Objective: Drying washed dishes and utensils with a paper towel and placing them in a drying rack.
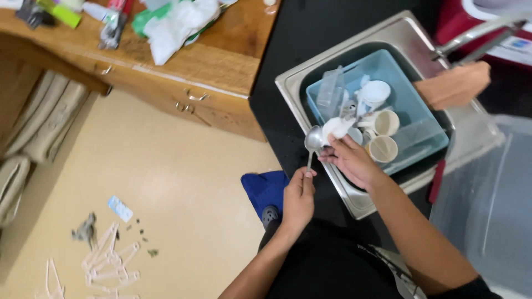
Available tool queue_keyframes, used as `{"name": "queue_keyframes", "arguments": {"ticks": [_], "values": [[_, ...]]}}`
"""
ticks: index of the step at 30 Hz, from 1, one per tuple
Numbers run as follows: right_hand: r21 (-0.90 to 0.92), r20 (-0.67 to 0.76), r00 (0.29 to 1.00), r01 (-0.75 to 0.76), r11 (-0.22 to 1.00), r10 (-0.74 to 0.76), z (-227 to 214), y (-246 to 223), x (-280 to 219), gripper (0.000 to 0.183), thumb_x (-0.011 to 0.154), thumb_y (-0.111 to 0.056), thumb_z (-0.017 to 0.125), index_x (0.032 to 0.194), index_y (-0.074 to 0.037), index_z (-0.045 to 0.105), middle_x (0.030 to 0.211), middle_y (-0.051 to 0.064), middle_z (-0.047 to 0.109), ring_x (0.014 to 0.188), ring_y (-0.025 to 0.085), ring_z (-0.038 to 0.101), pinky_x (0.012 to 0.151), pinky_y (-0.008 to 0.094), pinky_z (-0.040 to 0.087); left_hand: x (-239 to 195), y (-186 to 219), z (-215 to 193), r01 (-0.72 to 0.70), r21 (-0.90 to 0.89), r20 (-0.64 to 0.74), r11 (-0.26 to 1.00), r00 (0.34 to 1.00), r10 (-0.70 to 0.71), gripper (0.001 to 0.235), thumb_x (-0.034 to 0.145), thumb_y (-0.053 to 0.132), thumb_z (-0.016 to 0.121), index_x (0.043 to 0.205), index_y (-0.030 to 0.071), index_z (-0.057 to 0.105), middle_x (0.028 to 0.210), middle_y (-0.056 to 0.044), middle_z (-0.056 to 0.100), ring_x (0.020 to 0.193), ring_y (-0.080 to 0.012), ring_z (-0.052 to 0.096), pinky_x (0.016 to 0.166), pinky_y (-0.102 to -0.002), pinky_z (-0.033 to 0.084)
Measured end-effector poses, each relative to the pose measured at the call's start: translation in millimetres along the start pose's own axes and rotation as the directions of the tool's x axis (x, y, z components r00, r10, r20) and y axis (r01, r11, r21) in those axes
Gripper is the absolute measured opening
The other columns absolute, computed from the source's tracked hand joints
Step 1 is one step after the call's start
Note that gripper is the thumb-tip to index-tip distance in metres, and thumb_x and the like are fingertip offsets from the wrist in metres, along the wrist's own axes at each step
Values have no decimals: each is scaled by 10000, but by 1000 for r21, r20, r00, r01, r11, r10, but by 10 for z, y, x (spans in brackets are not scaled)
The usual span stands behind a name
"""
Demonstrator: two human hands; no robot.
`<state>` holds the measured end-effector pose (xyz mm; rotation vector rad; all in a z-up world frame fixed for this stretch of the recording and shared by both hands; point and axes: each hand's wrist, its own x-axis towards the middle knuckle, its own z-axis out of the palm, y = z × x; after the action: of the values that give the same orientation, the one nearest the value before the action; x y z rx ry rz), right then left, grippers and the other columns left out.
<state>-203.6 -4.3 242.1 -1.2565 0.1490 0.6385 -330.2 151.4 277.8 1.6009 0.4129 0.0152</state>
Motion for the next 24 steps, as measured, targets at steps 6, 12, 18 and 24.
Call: {"name": "queue_keyframes", "arguments": {"ticks": [6, 12, 18, 24], "values": [[268, 149, 984, -138, 954, 100, -97, -115, 253, 343, 1045, -339, 524, 1233, -57, 574, 1144, 104, 676, 1068, 248, 655, 932, 455, 533, -81, 38, 159, -20, -14, -90, 1000, 996, 18, 244, 1080, 244, 500, 1073, 64, 665, 581, -4, 506, 532, -76, 476, 498, -292, 402], [120, 389, 915, -162, 979, 104, 50, -508, -37, 459, 952, -209, 528, 1326, 52, 576, 1277, 194, 684, 1196, 352, 653, 1050, 451, 515, -187, 89, 194, -56, 105, -145, 993, 987, 71, 217, 1084, 204, 512, 1116, 52, 664, 659, -135, 593, 587, -239, 593, 531, -359, 455], [107, 323, 939, -158, 982, 116, 212, -178, -166, 326, 992, -149, 535, 1262, 20, 600, 1255, 186, 699, 1183, 328, 680, 1034, 437, 540, -346, 151, 180, -154, 167, -104, 974, 979, 173, 206, 1070, 175, 507, 1163, 53, 644, 791, -198, 678, 700, -351, 702, 599, -397, 516], [79, 89, 996, 20, 997, -27, 170, -76, -127, 223, 1037, -133, 591, 1193, 18, 642, 1088, 169, 714, 1000, 295, 733, 900, 417, 601, -300, -100, 176, -9, -60, -39, 998, 999, 7, 218, 1105, 210, 506, 1128, 71, 673, 617, -44, 496, 552, -121, 470, 514, -311, 396]]}}
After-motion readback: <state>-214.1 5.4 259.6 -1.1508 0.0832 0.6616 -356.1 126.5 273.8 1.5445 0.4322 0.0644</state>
